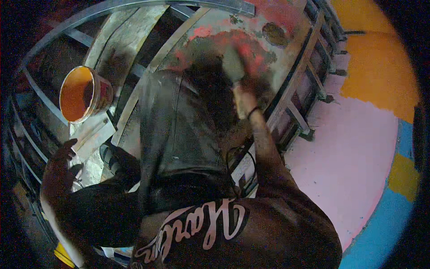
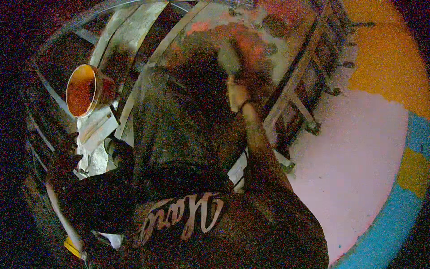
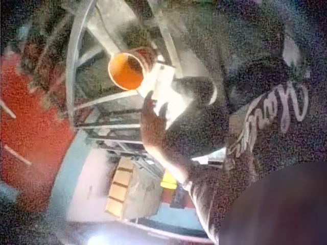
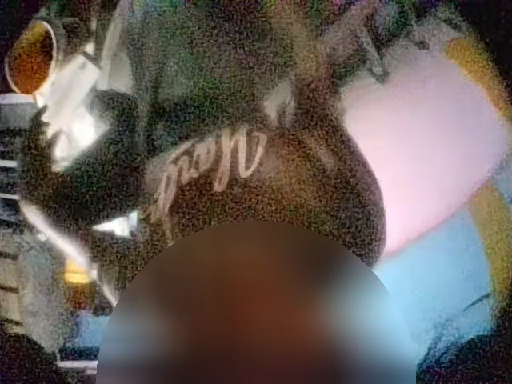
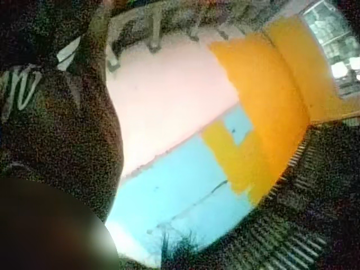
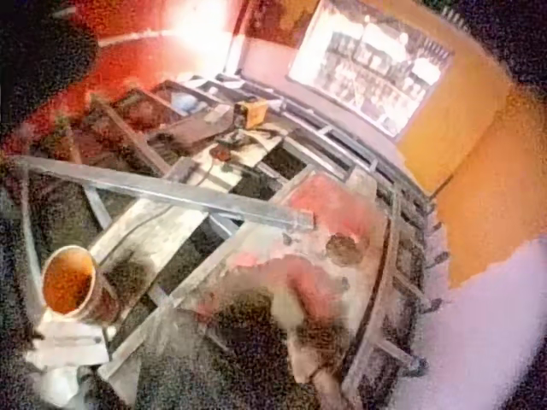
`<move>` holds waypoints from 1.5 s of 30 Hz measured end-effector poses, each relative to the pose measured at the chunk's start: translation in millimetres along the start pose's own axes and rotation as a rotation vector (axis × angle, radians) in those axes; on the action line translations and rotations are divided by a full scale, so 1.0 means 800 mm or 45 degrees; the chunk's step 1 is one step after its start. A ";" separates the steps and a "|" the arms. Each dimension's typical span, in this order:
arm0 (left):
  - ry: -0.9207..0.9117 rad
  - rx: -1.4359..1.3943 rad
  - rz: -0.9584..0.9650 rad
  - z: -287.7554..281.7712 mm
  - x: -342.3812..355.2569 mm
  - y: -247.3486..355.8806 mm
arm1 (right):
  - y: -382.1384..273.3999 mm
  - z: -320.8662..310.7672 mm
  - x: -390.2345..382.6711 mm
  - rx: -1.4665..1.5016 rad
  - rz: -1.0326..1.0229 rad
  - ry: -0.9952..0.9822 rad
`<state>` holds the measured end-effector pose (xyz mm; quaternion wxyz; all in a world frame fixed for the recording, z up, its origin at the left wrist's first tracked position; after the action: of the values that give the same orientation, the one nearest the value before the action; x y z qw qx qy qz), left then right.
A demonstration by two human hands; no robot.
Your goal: Applying and smoothing mortar onto a surface using a trowel.
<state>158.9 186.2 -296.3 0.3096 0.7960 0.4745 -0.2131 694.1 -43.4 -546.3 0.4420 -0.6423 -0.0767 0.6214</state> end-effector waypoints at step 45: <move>-0.089 -0.018 0.034 -0.010 0.015 0.003 | -0.119 0.019 -0.130 -0.268 -0.679 0.462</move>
<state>167.2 198.3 -297.2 0.3346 0.7921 0.4541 -0.2331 701.2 -46.7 -404.3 0.5267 -0.7418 -0.2257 0.3483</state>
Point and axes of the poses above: each hand's wrist, its own x-axis towards the middle knuckle, its own z-axis out of the palm, y = z × x, the point moved 5 cm from there along x, towards the middle knuckle, and after that the axes turned 4 degrees about -y, right-handed, at the moved point
